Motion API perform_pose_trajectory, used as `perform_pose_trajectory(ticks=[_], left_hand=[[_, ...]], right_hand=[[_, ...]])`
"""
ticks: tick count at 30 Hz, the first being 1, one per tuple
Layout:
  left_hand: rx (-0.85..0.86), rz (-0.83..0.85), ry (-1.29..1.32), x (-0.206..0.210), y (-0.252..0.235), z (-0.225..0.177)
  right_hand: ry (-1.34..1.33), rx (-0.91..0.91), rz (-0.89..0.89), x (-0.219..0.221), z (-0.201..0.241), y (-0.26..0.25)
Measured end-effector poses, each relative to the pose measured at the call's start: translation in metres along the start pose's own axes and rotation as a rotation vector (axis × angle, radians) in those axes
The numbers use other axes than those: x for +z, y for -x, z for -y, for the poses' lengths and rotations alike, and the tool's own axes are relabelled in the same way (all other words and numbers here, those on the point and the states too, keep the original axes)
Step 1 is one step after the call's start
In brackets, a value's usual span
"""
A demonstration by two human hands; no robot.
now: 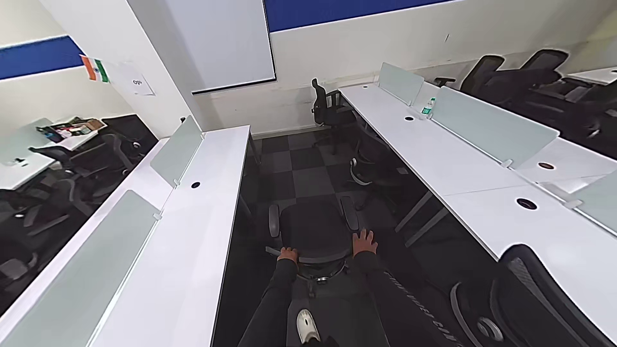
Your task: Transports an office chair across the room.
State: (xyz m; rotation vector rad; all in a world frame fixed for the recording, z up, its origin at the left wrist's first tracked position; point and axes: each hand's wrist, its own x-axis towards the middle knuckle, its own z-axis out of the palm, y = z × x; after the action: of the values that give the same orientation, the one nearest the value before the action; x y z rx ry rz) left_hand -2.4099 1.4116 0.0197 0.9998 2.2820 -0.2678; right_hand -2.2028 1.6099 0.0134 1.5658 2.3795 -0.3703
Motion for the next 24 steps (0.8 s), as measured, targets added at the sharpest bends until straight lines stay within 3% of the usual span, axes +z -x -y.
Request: perform_pose_trajectory(ticks=[7,15,24], left_hand=[[0.027,0.036,-0.001,-0.06,-0.081,0.022],[-0.004,0.015,0.024,-0.118,-0.163,0.025],[-0.085,0.018,0.034,-0.203,-0.267,0.022]], right_hand=[[-0.059,0.117,0.108,-0.023,0.058,-0.058],[0.047,0.038,0.133,-0.063,0.099,-0.149],[0.047,-0.054,0.141,-0.105,0.148,-0.288]])
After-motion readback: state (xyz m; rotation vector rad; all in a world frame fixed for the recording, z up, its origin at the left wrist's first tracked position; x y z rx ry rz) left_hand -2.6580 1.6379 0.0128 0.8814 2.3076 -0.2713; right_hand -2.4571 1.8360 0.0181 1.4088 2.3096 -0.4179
